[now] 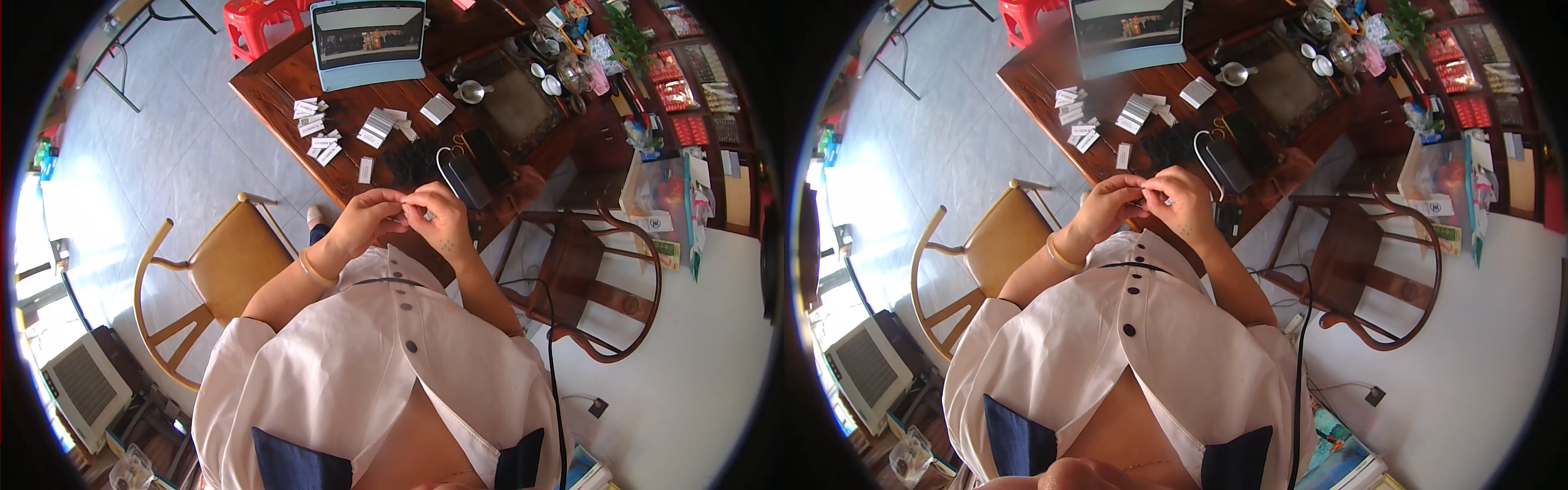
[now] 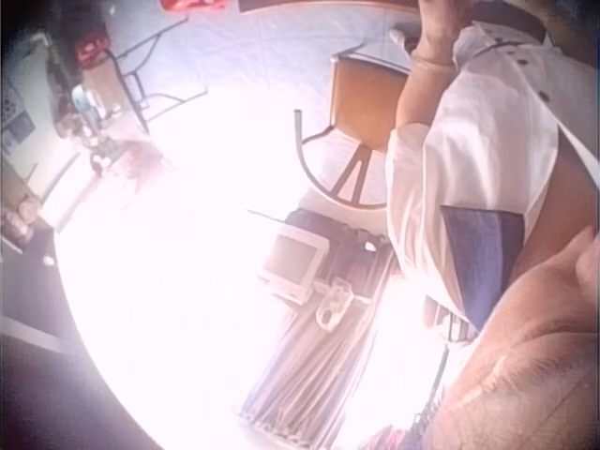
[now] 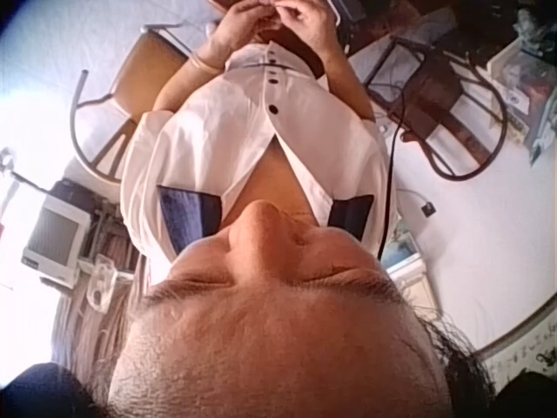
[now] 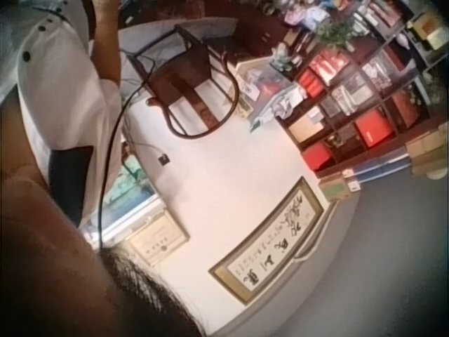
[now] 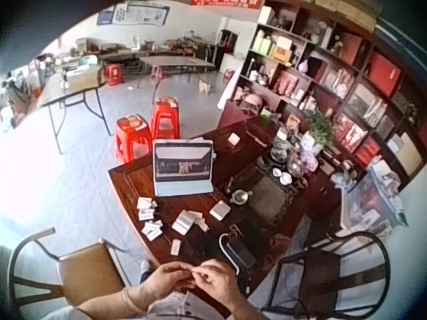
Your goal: Attaching white labels to small black elastic bands at a table.
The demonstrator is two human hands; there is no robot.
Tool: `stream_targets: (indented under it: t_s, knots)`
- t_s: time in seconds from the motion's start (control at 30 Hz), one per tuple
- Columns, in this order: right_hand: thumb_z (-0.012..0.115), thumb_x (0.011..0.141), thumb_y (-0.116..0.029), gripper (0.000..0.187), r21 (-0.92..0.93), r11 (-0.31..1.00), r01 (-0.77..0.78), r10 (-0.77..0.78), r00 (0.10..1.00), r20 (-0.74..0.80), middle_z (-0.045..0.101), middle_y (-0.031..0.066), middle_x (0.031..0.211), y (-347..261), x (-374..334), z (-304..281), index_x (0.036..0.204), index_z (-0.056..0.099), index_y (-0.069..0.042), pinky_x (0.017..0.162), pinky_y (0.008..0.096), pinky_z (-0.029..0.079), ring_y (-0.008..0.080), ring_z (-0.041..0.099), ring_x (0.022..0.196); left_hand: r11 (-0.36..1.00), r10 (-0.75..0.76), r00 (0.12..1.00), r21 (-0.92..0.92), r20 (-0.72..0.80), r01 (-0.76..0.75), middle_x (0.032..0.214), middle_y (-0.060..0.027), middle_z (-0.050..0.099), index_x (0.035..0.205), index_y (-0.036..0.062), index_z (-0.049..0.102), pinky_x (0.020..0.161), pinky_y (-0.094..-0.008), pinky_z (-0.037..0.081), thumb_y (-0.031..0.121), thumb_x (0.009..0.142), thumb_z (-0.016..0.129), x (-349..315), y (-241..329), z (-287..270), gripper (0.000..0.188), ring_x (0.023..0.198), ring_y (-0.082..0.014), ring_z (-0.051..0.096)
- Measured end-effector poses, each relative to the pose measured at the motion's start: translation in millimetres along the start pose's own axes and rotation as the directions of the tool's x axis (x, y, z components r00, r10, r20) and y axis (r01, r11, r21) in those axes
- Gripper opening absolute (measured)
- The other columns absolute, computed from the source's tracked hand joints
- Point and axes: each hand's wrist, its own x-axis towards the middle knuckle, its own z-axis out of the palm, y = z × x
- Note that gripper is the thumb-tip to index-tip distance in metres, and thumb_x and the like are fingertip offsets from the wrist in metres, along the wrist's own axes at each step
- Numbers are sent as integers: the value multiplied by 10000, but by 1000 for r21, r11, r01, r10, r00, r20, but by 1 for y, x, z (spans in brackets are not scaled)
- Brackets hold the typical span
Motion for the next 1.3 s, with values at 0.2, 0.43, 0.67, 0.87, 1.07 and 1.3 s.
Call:
stream_targets:
  t_s: [0.2,0.43,0.67,0.87,1.07,1.3]
  knots:
    - [682,770,20,97,136,972,-193,211,967,-139,622,50,798,8,0,-6,851,657,-25,543,217,452,99,557,611,1000,-25,1000,17,8,25,1029,-128,639,1047,-51,597,811,-321,548,55,922,513,3,-1,-6,184,900,-202,639]
    - [671,798,-10,59,207,939,-275,305,944,-127,632,46,801,16,-7,-5,852,652,-21,572,219,458,88,567,639,998,21,999,63,25,-22,1062,-125,633,1069,-63,594,848,-329,540,87,912,565,3,-4,-2,219,930,-200,635]
    - [634,850,-19,42,406,831,-381,436,898,-51,638,49,853,18,-17,-1,892,630,-23,590,217,466,86,582,670,983,17,999,184,44,-25,1012,-88,635,1072,-37,607,762,-276,539,109,906,593,3,-2,1,222,843,-153,633]
    - [505,939,-57,55,756,503,-419,520,845,122,617,94,847,11,-15,1,968,520,-13,577,211,458,93,540,621,920,92,995,378,47,-103,933,-67,642,1042,-20,614,669,-244,544,128,894,605,2,1,6,209,751,-136,643]
    - [475,957,-77,55,761,478,-438,551,824,128,585,81,776,13,-16,4,974,478,-24,524,215,424,90,493,561,833,198,978,514,63,-202,880,-62,641,998,-31,608,672,-245,541,77,886,592,6,-9,0,156,750,-133,644]
    - [480,956,-79,58,797,492,-350,559,829,19,579,76,777,16,-19,9,973,483,-23,512,211,414,88,489,563,803,163,987,579,16,-142,925,-91,641,997,-38,608,690,-258,551,74,888,587,4,-8,-5,158,813,-155,662]
